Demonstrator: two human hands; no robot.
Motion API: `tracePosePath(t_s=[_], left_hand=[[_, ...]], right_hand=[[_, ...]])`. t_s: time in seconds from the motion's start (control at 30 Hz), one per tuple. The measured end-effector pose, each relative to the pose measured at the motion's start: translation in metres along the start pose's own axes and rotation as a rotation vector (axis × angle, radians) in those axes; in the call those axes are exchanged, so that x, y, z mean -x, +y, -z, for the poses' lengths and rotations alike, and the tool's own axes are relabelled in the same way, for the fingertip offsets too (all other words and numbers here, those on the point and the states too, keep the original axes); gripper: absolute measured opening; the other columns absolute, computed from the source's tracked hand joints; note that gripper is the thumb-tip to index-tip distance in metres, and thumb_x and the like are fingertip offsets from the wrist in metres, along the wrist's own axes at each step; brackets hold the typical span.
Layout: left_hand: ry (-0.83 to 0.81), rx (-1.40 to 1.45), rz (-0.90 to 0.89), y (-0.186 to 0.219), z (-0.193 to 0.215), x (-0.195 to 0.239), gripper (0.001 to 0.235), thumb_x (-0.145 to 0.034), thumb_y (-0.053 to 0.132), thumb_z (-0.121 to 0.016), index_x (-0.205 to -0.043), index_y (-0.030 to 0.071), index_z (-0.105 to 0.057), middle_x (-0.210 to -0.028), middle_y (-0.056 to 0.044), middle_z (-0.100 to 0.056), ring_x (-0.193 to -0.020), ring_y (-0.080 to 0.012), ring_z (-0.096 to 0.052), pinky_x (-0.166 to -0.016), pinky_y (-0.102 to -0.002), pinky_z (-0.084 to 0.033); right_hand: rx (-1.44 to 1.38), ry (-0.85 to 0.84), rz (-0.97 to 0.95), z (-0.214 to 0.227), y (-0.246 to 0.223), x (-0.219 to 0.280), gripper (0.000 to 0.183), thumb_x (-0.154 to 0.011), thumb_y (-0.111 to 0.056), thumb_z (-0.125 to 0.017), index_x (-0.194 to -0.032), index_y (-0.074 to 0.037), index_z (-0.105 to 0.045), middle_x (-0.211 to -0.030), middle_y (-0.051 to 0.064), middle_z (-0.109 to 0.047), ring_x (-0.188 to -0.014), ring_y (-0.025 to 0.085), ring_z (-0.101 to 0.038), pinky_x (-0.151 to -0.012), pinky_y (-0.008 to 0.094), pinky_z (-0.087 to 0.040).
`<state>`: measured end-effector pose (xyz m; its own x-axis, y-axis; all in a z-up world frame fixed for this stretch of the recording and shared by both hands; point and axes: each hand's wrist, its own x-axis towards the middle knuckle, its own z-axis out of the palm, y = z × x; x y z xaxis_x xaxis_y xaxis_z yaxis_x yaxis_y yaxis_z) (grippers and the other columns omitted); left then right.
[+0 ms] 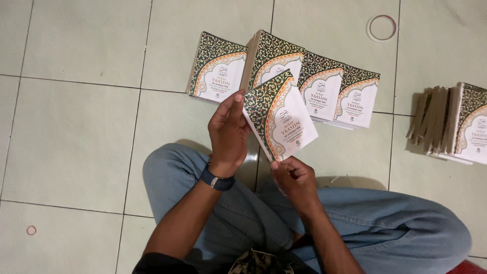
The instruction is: The person sits on the floor and wraps small books with clear plastic film. They pick up a book, slide it into the film, and place the wrapped book onto a stack. The person repeats this process for several books.
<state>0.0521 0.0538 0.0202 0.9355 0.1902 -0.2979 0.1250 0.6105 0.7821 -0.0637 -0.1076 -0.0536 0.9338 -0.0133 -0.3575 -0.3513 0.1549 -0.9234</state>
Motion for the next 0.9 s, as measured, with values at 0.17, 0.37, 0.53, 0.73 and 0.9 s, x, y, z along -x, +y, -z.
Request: tracePosePath(t_s=[0.17,0.37,0.53,0.73,0.9], left_hand=[[0.030,-0.140,-0.003,0.001,-0.016,0.013,0.043,-0.103,0.029,-0.064,-0.132,-0.002,-0.063,-0.091,-0.017,-0.069,-0.080,-0.0247,-0.072,-0.069,-0.036,-0.064],[-0.301,-0.322,0.235,-0.029,-0.015,0.038,0.047,-0.086,0.024,-0.086,-0.121,-0.002,-0.069,-0.094,-0.019,-0.075,-0.085,-0.0256,-0.074,-0.072,-0.044,-0.063],[-0.554,-0.481,0.324,-0.008,-0.020,0.043,0.056,-0.082,0.033,-0.088,-0.120,-0.001,-0.064,-0.104,-0.019,-0.073,-0.101,-0.0284,-0.070,-0.086,-0.053,-0.059],[-0.511,-0.524,0.239,-0.020,-0.009,0.036,0.044,-0.084,0.027,-0.088,-0.111,0.000,-0.067,-0.092,-0.016,-0.072,-0.089,-0.0265,-0.074,-0.075,-0.044,-0.065],[-0.390,-0.440,0.222,-0.029,-0.015,0.040,0.045,-0.082,0.023,-0.090,-0.109,-0.002,-0.065,-0.088,-0.020,-0.071,-0.082,-0.0258,-0.075,-0.073,-0.042,-0.067]], right_hand=[[0.052,0.107,0.058,-0.004,-0.019,0.010,0.021,-0.097,-0.016,-0.074,-0.082,-0.001,-0.072,-0.058,0.007,-0.064,-0.047,0.004,-0.057,-0.038,0.018,-0.042],[-0.039,0.194,0.080,0.011,-0.037,0.009,0.022,-0.096,-0.014,-0.075,-0.078,-0.003,-0.068,-0.057,0.004,-0.058,-0.042,0.006,-0.051,-0.037,0.018,-0.038],[-0.040,0.180,0.112,0.025,-0.051,0.009,0.019,-0.096,-0.008,-0.073,-0.079,-0.002,-0.069,-0.057,0.007,-0.055,-0.040,0.006,-0.045,-0.037,0.021,-0.036],[-0.009,0.096,0.099,0.023,-0.071,0.006,0.010,-0.096,-0.009,-0.072,-0.091,-0.001,-0.074,-0.061,0.007,-0.060,-0.051,0.006,-0.048,-0.045,0.022,-0.040],[0.081,0.214,0.190,0.017,-0.080,0.011,0.009,-0.091,-0.012,-0.080,-0.092,-0.003,-0.079,-0.061,0.009,-0.063,-0.067,0.008,-0.051,-0.060,0.028,-0.051]])
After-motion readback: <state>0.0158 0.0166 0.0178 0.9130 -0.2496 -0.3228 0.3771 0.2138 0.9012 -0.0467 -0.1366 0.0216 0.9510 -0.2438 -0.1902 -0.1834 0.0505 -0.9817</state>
